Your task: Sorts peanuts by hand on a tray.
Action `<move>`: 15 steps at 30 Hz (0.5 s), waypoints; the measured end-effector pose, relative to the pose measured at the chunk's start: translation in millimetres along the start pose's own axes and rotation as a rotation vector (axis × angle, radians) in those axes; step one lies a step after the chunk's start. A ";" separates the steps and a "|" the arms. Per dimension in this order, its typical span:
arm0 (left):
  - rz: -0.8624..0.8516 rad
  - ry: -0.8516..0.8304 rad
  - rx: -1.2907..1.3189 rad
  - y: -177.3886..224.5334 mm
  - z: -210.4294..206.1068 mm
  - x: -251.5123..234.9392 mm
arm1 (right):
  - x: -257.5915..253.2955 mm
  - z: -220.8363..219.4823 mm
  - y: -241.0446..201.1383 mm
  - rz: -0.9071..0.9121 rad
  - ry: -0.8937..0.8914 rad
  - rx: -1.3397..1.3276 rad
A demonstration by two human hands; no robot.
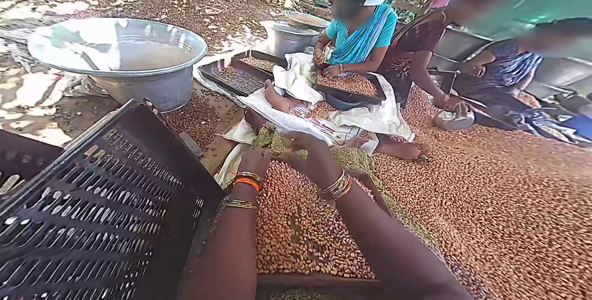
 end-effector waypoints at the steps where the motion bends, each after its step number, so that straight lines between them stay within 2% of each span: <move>1: 0.001 0.002 -0.006 0.2 0.4 -0.1 | -5.0 3.2 4.6 -0.018 0.129 -0.003; 2: 0.001 0.006 -0.009 0.8 1.2 -0.4 | -6.4 -1.3 10.6 -0.057 0.130 0.007; 3: 0.006 0.006 -0.016 1.2 1.4 -0.6 | -5.1 -14.6 18.4 -0.109 0.006 0.026; 5: 0.026 -0.002 -0.043 1.8 -0.1 0.7 | 8.5 -58.2 37.3 -0.162 -0.397 0.089; 6: 0.032 -0.006 -0.052 2.7 -0.7 1.6 | 19.3 -80.3 48.3 -0.154 -0.532 0.112; 7: 0.038 -0.008 -0.058 3.9 -1.7 1.9 | 29.9 -97.4 60.7 -0.143 -0.570 0.122; 10: 0.042 -0.014 -0.085 5.9 -6.1 3.3 | 51.8 -119.7 90.6 -0.144 -0.477 0.060; 13: 0.004 0.045 -0.116 10.8 -1.6 4.7 | 58.8 -120.6 96.5 -0.180 -0.693 0.053; 15: -0.111 0.111 -0.081 20.7 0.9 6.9 | 73.5 -115.5 105.9 -0.169 -0.804 0.104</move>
Point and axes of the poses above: each hand's wrist, its own x-axis away from the middle knuckle, its own z-axis out of the back of the hand, y = z × x, the point moved 8 cm from there along -x, towards the middle knuckle, and after that the axes turned 14 degrees about x, right-handed, at the moved point
